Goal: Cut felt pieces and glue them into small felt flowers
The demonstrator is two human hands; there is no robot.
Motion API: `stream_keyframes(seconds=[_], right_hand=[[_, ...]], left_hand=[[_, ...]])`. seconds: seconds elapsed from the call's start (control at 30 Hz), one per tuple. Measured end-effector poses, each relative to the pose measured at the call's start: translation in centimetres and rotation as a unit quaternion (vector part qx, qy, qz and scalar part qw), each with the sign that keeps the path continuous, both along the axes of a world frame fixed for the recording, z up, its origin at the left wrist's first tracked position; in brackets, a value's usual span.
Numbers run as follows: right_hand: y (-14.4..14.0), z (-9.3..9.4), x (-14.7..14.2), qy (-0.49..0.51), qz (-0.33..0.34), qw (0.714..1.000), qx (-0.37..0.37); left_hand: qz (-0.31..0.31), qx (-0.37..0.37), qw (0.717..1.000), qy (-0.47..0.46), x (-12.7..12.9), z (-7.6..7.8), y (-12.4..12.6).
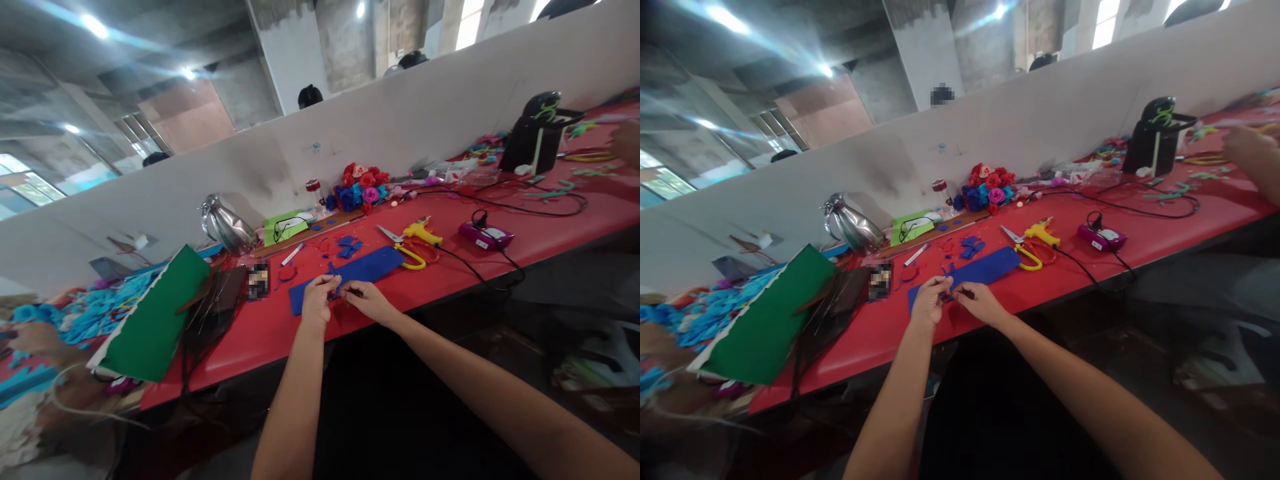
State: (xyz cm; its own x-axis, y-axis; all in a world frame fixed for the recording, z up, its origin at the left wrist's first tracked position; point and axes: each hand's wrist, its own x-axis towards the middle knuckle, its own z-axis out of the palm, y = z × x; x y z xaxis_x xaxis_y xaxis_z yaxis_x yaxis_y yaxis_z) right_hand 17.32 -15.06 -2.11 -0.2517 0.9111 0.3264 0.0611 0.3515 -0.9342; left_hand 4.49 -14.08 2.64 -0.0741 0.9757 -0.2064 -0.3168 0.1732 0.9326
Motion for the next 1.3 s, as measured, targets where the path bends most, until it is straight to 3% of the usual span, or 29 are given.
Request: stream_keyframes(seconds=[0.23,0.6,0.73,0.93,1.3], right_hand=[[-0.4,-0.4,0.2,-0.03,-0.008,0.999,0.027],[0.5,-0.6,0.4,-0.041,0.028,0.999,-0.022],[1.6,0.1,0.4,-0.056,0.045,0.996,-0.05],[1.6,0.0,0.8,-0.056,0.035,0.998,-0.013],[1.5,-0.1,0.9,-0.028,0.032,0.997,-0.059]], left_hand=[[0.007,-0.03,0.999,-0.045,-0.2,-1.1,0.6],[-0.007,0.02,0.994,-0.111,-1.1,-3.2,0.2],[0.018,0.019,0.99,-0.137,-1.3,-3.3,0.9],[0.042,0.046,0.986,-0.152,-1.0,-3.3,1.5],[0.032,0.082,0.989,-0.116,-0.4,-3.5,1.0]])
